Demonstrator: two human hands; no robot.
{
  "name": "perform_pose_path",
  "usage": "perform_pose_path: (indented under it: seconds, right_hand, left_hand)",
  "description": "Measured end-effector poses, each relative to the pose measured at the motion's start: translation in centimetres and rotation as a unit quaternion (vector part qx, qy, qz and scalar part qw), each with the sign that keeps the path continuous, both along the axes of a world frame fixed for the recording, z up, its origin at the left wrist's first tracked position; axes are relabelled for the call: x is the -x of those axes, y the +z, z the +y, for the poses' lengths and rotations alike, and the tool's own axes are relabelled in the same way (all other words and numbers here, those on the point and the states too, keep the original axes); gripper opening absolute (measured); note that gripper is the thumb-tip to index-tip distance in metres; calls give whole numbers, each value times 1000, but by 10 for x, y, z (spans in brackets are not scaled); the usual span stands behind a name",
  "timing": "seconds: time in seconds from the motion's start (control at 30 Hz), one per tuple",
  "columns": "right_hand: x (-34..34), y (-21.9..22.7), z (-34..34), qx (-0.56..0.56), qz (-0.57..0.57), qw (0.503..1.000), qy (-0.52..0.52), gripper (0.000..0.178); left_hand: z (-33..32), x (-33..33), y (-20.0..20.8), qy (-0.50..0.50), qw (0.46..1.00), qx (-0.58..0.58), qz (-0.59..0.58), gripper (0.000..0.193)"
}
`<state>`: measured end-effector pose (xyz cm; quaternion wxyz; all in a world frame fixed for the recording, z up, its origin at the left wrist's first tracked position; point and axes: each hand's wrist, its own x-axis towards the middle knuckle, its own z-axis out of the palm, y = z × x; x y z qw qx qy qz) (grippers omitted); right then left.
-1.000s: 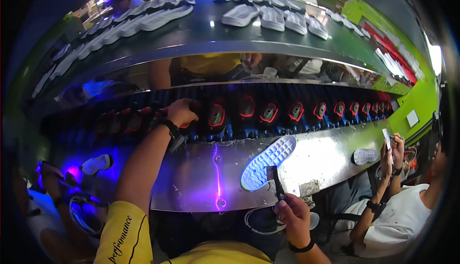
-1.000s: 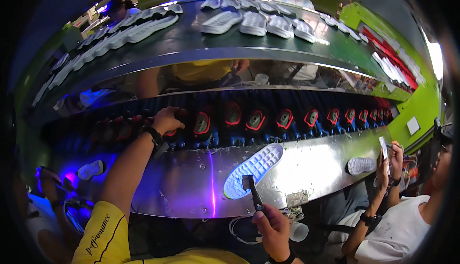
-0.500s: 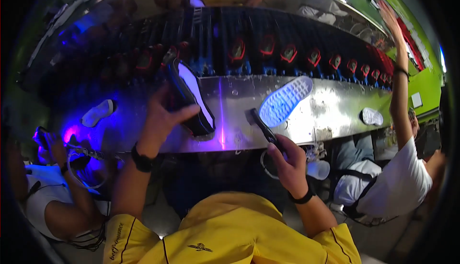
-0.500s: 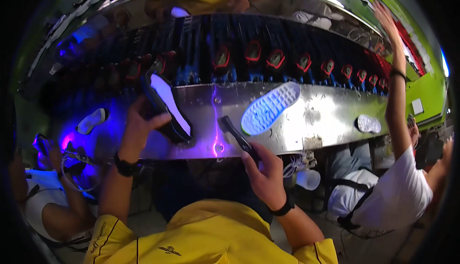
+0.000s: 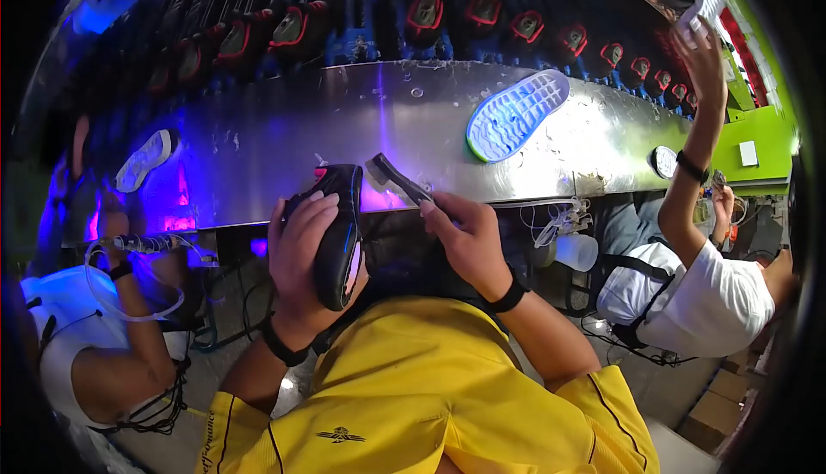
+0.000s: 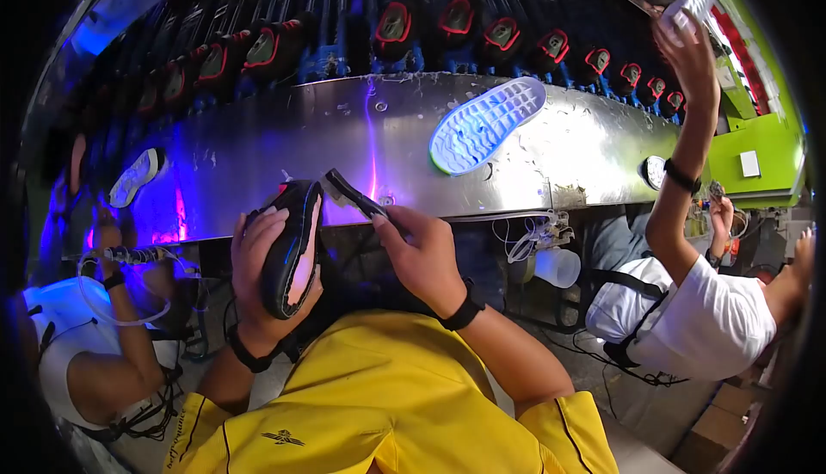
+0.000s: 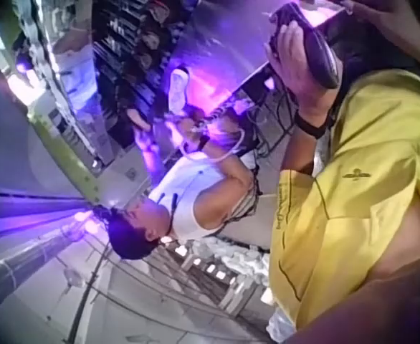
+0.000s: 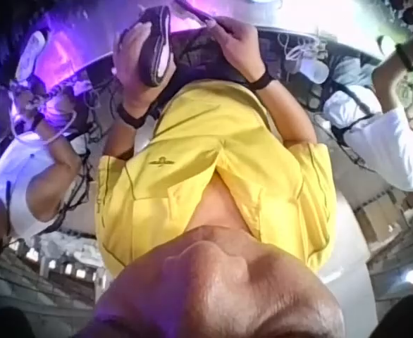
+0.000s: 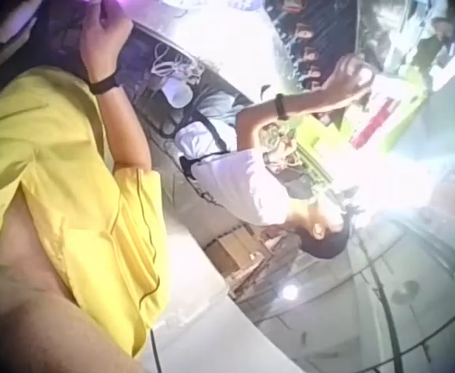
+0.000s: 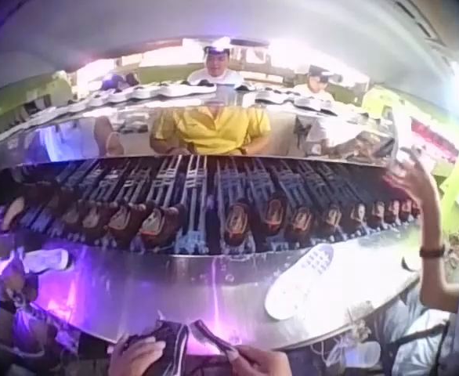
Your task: Applying adhesive to the sides and sole interfaces of shoes using a hand-held brush tool.
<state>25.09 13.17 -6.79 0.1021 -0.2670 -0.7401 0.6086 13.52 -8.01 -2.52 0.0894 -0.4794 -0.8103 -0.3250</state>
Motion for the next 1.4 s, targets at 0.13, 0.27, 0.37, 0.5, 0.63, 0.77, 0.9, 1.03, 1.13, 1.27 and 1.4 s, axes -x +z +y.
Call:
perform_pose_path:
  seconds: [0.13, 0.27, 0.37, 0.5, 0.63, 0.77, 0.9, 1.03, 1.13, 1.27, 1.4]
  right_hand:
    - [10, -8, -3, -42, -2, 999, 16, 25]
    - [5, 1, -5, 14, -27, 999, 39, 26]
    - [-3, 3, -10, 67, 9, 997, 37, 26]
    - [-17, 10, -10, 146, -2, 987, 65, 25]
    - [-30, 27, -6, 268, -43, 957, 97, 26]
    - [-40, 44, -6, 268, -22, 959, 89, 24]
    - [-48, 57, -7, 208, 19, 976, 67, 21]
    - [-54, 52, -11, 167, 73, 982, 58, 20]
    - [-56, 58, -10, 85, 108, 989, 59, 22]
    - [-60, 66, -3, 13, 133, 989, 56, 19]
    - [-56, 80, 6, -71, 132, 988, 19, 18]
  left_hand:
    - [-6, -7, -8, 10, 1000, 5, 1, 69]
    - [-8, -8, -10, 12, 1000, -3, -6, 68]
    - [-8, -10, -12, 14, 1000, -5, -9, 68]
    - [-9, -11, -15, 19, 1000, -6, -6, 68]
    - [-6, -12, -11, 19, 1000, -3, -12, 67]
    - [1, -12, -2, 18, 1000, 2, -17, 70]
    - [11, -16, 7, 38, 999, 18, -12, 77]
    - [27, -17, 15, 63, 998, 26, -13, 78]
    - [39, -14, 21, 74, 997, 20, -17, 77]
    - [58, -11, 29, 97, 995, 12, 7, 67]
    - [71, 0, 33, 78, 997, 9, 15, 61]
